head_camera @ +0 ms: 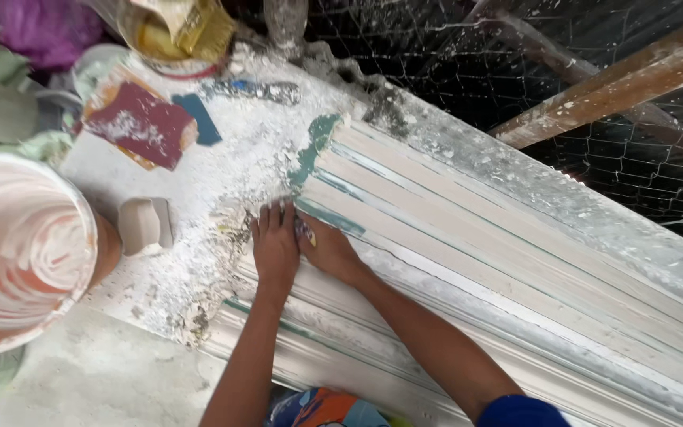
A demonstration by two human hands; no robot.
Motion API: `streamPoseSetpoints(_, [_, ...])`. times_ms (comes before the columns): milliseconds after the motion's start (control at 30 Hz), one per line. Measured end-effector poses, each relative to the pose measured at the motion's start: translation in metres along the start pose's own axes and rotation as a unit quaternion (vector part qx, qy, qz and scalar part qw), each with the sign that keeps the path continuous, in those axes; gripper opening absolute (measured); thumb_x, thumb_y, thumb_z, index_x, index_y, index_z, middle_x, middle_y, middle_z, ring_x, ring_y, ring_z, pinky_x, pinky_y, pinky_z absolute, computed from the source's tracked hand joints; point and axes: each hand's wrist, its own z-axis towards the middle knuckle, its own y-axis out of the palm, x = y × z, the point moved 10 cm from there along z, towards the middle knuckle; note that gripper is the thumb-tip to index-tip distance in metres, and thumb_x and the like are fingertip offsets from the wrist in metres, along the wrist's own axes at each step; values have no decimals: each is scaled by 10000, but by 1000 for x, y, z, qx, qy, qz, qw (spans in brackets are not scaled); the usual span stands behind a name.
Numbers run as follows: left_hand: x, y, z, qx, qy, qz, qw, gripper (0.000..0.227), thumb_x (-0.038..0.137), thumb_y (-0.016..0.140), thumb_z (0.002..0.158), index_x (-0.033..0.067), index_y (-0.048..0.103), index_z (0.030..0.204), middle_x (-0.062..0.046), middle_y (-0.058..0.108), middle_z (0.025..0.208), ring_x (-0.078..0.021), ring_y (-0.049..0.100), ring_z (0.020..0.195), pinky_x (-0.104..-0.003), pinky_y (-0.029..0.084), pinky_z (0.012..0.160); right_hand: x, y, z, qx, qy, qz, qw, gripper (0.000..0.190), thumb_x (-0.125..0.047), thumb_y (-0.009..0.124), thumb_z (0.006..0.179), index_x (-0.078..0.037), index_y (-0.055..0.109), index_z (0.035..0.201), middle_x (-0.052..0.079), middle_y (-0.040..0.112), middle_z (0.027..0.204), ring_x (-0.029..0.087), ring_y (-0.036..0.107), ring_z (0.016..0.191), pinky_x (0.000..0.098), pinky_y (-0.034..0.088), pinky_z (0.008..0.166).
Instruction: The person cleans and trims edges of gypsum molding strips on a work table using a small putty knife.
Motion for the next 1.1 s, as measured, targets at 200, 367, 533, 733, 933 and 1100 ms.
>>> streamPoseSetpoints(200, [68,-68,-82,-53,-41,-266,962,743,-13,575,833,-3,382,1550,-373,318,1552,-622,294,1423,-675,305,1159,82,25,-89,20,45,156,986,418,-306,488,1031,-125,456,1407,328,635,1300,560,558,1237,683,469,982])
streamPoseSetpoints(367, [93,-20,-142,-202,-247,-561,764,736,237,434,1014,143,79,1652,-164,162,1695,-364,444,1348,-456,365,1106,76,49,-176,38,-118,236,964,555,-132,430,1044,-29,225,1550,227,389,1547,355,377,1452,482,303,1191])
streamPoseSetpoints(533, [96,-5,-136,-242,-154,-572,769,771,431,409,1009,131,100,1648,-136,583,1392,-214,798,913,-305,621,762,83,65,-213,-41,-142,168,975,894,-426,504,1028,-110,-65,1641,120,-19,1753,374,31,1607,528,43,1250])
streamPoseSetpoints(733, [113,-46,-66,-367,143,-292,872,584,191,430,1038,261,333,1609,-115,219,1727,-325,587,1333,-418,517,891,246,60,-232,264,-19,189,946,518,-373,573,1014,-165,516,1484,80,529,1495,236,480,1392,424,354,1182])
streamPoseSetpoints(933, [95,-25,-18,-442,325,77,833,767,23,563,964,392,337,1597,-63,45,1752,-484,640,1158,-602,614,890,329,47,-347,576,247,-189,756,483,-294,656,982,-46,608,1393,186,635,1358,359,569,1351,500,378,1163])
streamPoseSetpoints(1100, [108,-15,-3,-455,441,123,763,595,69,498,1002,350,457,1524,-80,135,1738,-504,604,1207,-634,584,907,313,30,-342,542,392,-185,720,618,-355,556,1016,-88,457,1565,244,433,1573,448,381,1461,570,347,1152])
